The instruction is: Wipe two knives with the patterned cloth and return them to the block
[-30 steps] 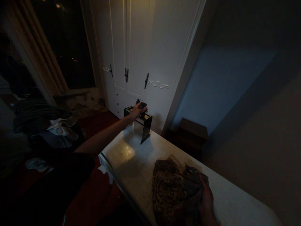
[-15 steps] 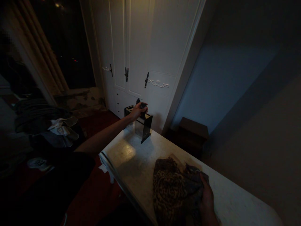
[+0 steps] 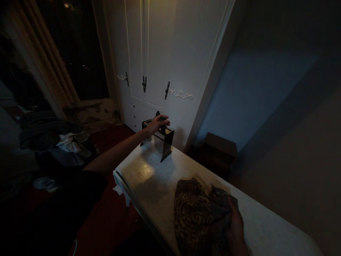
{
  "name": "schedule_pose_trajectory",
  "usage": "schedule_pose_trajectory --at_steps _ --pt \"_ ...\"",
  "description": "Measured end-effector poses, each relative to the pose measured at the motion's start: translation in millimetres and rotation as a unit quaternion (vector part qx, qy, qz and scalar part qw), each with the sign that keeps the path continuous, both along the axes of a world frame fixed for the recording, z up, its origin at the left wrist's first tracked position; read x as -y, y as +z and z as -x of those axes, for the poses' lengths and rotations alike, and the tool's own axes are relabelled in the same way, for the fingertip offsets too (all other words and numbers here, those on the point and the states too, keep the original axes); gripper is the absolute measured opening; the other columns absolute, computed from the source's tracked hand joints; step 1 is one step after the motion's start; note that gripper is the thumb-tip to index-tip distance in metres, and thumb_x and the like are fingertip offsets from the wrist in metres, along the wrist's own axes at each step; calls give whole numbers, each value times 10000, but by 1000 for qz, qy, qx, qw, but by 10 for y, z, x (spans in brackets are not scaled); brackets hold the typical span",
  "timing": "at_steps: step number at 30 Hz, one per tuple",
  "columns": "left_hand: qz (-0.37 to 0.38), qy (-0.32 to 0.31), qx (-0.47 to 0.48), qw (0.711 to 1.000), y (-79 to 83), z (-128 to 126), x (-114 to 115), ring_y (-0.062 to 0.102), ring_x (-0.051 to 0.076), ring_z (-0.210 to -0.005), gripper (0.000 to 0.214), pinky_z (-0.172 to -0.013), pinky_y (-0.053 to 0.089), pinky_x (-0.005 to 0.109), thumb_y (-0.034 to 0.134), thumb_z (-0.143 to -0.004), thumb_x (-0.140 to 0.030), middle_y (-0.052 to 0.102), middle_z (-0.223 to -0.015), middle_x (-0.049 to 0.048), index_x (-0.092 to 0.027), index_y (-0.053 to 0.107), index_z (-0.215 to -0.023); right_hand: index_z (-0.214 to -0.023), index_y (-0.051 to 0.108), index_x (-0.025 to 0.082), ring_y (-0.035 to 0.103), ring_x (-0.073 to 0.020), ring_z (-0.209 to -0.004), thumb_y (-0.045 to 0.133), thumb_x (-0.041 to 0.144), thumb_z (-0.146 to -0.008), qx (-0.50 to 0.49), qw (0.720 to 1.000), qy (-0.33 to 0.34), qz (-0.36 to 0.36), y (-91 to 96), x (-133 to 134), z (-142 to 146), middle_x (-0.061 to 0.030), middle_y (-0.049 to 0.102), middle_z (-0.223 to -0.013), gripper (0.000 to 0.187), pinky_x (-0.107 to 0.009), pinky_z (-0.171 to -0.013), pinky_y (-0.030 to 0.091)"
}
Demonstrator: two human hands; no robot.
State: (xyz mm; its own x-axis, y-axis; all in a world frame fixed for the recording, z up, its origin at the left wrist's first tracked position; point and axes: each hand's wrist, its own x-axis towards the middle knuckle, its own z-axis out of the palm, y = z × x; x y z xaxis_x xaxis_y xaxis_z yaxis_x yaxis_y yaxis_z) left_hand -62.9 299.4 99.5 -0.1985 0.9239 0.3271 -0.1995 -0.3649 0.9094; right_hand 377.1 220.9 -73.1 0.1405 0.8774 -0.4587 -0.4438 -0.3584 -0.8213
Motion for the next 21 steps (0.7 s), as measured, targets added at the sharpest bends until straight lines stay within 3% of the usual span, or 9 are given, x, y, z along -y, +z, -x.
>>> schedule_pose_trajectory --at_steps 4,9,14,21 --pt "-21 21 -19 999 3 31 -13 666 153 -761 369 -742 476 293 769 -719 -229 667 -829 46 -123 550 -997 -848 651 212 692 -262 -858 807 373 -523 18 998 9 -62 -36 -25 -14 14 711 -737 394 -394 -803 567" --pt "-59 80 -82 992 66 55 -31 636 137 -829 338 -822 462 291 746 -725 -223 657 -883 46 -127 560 -991 -871 651 198 695 -267 -823 798 400 -527 6 1000 19 -5 -40 -39 -10 -6 720 -776 425 -414 -789 569" --pt "-121 107 -119 980 273 56 -11 606 146 -923 311 -857 461 280 726 -728 -194 642 -973 70 -143 539 -972 -860 647 213 698 -265 -819 818 364 -497 -11 1000 4 -17 3 -5 16 6 720 -768 429 -407 -805 566" --pt "-213 225 -227 923 554 71 177 587 186 -1007 243 -930 432 307 688 -744 -174 630 -1058 88 -160 579 -961 -921 658 207 695 -264 -857 807 364 -539 -3 999 16 -29 -6 6 0 10 726 -815 439 -415 -821 558"
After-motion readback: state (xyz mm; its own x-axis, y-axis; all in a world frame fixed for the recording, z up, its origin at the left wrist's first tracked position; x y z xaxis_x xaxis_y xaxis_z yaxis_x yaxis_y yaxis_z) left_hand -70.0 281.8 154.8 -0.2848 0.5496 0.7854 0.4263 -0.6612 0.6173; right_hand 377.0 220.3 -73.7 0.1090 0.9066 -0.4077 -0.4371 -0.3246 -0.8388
